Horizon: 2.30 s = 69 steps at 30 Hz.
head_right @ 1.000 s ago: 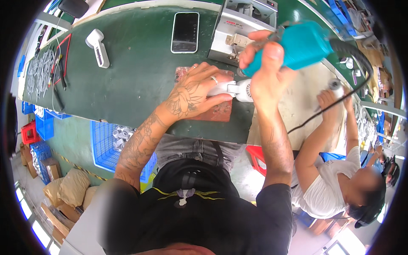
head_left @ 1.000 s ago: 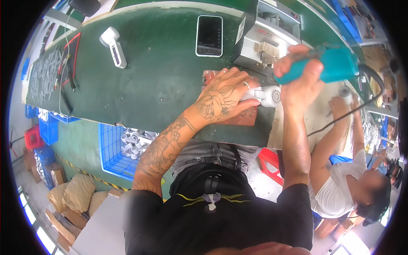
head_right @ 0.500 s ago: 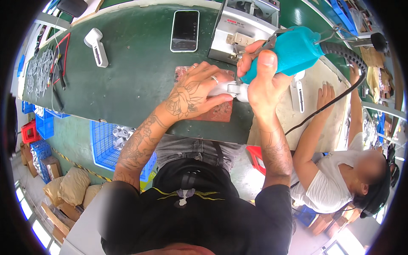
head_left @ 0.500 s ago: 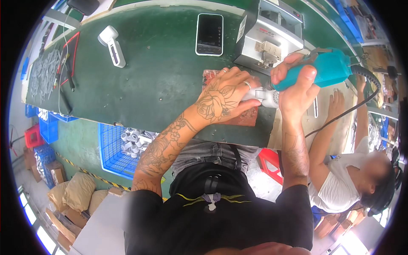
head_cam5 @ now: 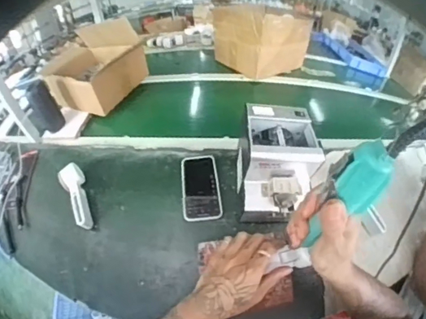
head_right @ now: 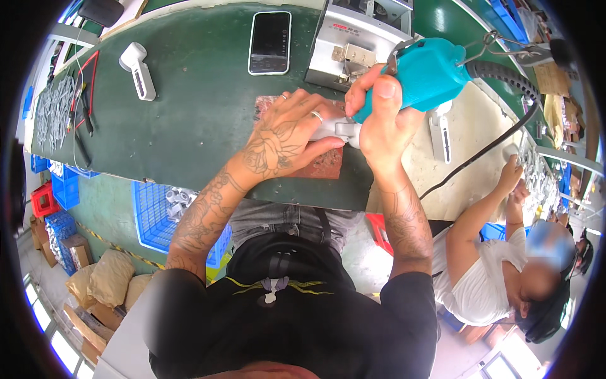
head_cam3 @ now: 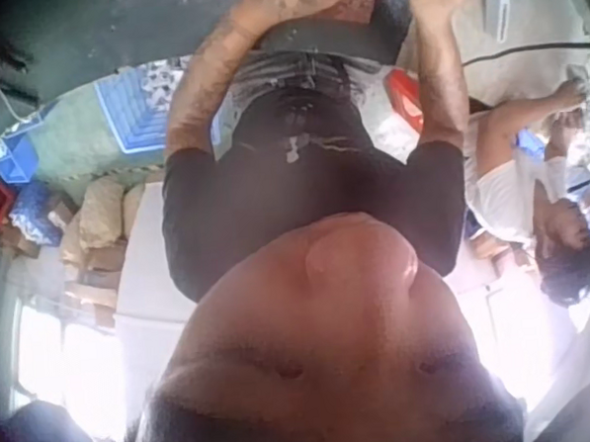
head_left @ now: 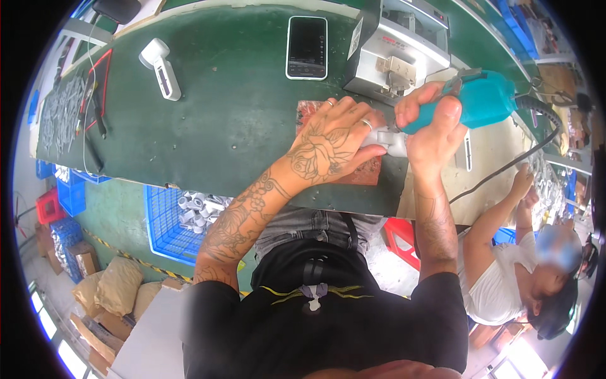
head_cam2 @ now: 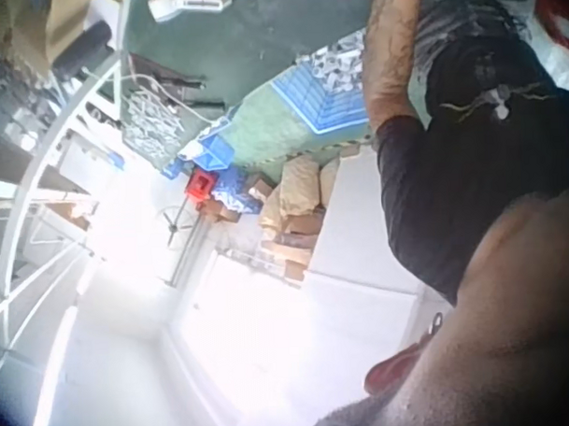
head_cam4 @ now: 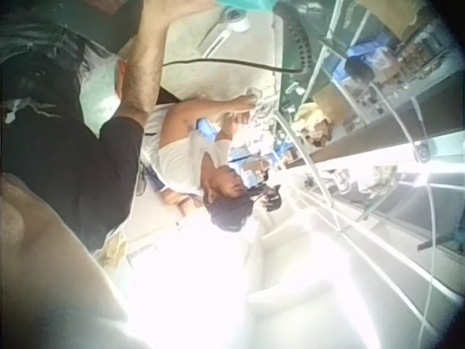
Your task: Using an electric screwdriver to assemble the components of handheld hair dryers at a factory workstation.
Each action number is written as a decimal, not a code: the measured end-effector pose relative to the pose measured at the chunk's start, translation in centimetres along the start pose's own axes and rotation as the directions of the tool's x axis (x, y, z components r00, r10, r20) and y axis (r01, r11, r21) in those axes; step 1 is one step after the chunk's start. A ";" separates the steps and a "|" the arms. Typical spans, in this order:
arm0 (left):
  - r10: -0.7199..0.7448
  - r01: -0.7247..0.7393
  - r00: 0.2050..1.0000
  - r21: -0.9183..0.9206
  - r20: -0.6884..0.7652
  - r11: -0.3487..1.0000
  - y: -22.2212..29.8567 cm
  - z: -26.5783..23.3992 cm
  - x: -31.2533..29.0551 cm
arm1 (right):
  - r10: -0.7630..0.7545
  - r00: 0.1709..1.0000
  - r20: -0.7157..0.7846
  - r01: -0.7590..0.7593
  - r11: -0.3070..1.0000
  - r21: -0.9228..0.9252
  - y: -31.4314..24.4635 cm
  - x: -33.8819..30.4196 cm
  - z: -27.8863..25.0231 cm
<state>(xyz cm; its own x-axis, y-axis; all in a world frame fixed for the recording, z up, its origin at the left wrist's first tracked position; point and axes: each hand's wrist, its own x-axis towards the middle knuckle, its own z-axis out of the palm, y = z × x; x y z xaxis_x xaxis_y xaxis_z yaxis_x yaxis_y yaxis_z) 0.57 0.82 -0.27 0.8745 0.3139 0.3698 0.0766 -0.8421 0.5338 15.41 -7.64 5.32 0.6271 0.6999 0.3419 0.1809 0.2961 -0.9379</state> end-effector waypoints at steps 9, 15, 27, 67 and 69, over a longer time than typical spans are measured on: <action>0.002 -0.005 1.000 -0.116 -0.031 0.993 0.0 -1.0 0.4 | -0.270 0.958 -0.096 0.270 0.963 -0.019 -1.3 4.1 0.8; 0.018 -0.026 0.999 -0.161 -0.050 0.987 -0.2 -0.5 0.3 | -0.318 0.947 -0.037 0.317 0.948 -0.025 0.9 4.8 1.0; -0.037 0.035 0.999 -0.136 -0.012 0.990 0.1 -1.0 0.2 | -0.012 0.995 -0.099 0.023 0.994 0.107 -2.4 0.9 0.0; 0.253 -0.209 0.955 0.250 -0.158 0.945 1.6 -2.0 -3.6 | 0.065 0.996 -0.063 -0.041 0.946 0.323 -2.6 -6.9 -3.2; 0.128 -0.077 0.956 0.198 -0.264 0.977 0.2 -3.4 -5.2 | -0.034 0.994 -0.106 0.069 0.934 0.350 -3.6 -8.4 -3.1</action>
<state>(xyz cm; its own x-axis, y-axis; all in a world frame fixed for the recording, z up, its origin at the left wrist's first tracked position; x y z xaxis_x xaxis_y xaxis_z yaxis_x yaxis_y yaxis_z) -5.56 0.48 0.52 0.7191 0.3078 0.6231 0.1025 -0.9337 0.3430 11.86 -16.55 5.65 0.6976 0.6164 0.3651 -0.0531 0.5527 -0.8317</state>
